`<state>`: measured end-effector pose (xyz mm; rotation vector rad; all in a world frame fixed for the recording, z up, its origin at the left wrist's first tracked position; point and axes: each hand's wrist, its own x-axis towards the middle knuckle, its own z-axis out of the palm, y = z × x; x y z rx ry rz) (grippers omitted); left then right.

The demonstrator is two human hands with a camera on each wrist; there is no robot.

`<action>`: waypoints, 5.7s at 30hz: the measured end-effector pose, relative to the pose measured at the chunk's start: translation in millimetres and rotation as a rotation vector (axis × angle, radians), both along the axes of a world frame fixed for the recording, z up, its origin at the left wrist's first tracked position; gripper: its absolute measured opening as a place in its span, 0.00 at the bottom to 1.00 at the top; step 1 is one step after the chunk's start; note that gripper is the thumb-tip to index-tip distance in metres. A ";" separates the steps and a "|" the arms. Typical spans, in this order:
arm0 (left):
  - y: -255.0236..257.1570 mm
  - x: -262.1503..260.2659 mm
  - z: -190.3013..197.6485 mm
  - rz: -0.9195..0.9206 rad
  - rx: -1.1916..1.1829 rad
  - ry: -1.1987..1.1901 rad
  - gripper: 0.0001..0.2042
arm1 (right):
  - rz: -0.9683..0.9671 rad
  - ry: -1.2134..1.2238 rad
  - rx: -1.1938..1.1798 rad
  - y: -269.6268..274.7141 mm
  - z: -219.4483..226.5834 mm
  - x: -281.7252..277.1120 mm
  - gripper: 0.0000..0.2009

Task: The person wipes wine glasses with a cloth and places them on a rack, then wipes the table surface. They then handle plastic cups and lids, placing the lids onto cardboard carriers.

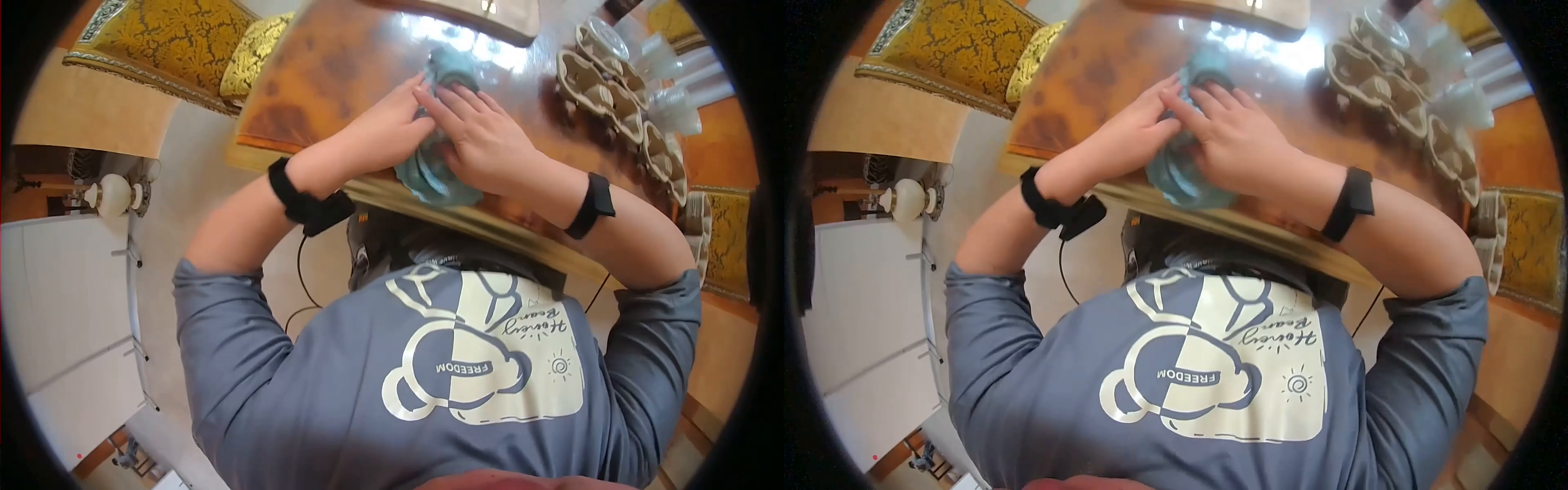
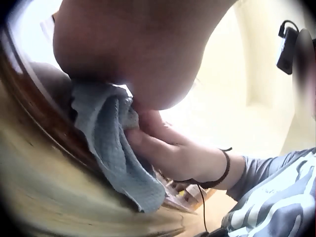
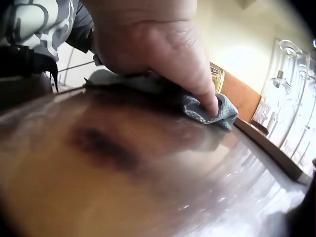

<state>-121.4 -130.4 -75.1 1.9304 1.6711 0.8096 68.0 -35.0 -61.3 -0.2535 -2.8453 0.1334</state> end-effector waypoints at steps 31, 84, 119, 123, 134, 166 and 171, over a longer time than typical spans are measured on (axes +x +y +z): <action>-0.2 -65.5 101.6 0.218 -0.359 0.647 0.25 | -0.014 -0.130 0.095 62.8 28.1 -63.0 0.21; -11.4 11.4 91.4 -0.213 -0.173 0.355 0.27 | -0.456 0.085 -0.264 -13.6 12.3 82.0 0.26; -16.4 -27.5 62.7 0.151 -0.254 0.538 0.24 | -0.392 -0.083 -0.206 101.2 -1.8 -13.8 0.25; -10.0 -36.5 41.5 0.169 -0.235 0.581 0.25 | -0.702 -0.078 -0.325 116.7 -7.2 -16.5 0.26; 37.3 -9.7 69.5 0.143 -0.521 -0.190 0.19 | 0.245 0.020 -0.308 -33.9 -9.4 -46.4 0.25; -59.1 -18.3 58.1 0.021 -0.153 -0.051 0.14 | -0.301 -0.127 -0.234 47.5 -11.5 36.5 0.28; -81.2 -30.1 38.9 0.143 -0.122 -0.170 0.13 | -0.277 -0.221 -0.202 121.3 -45.3 -62.7 0.28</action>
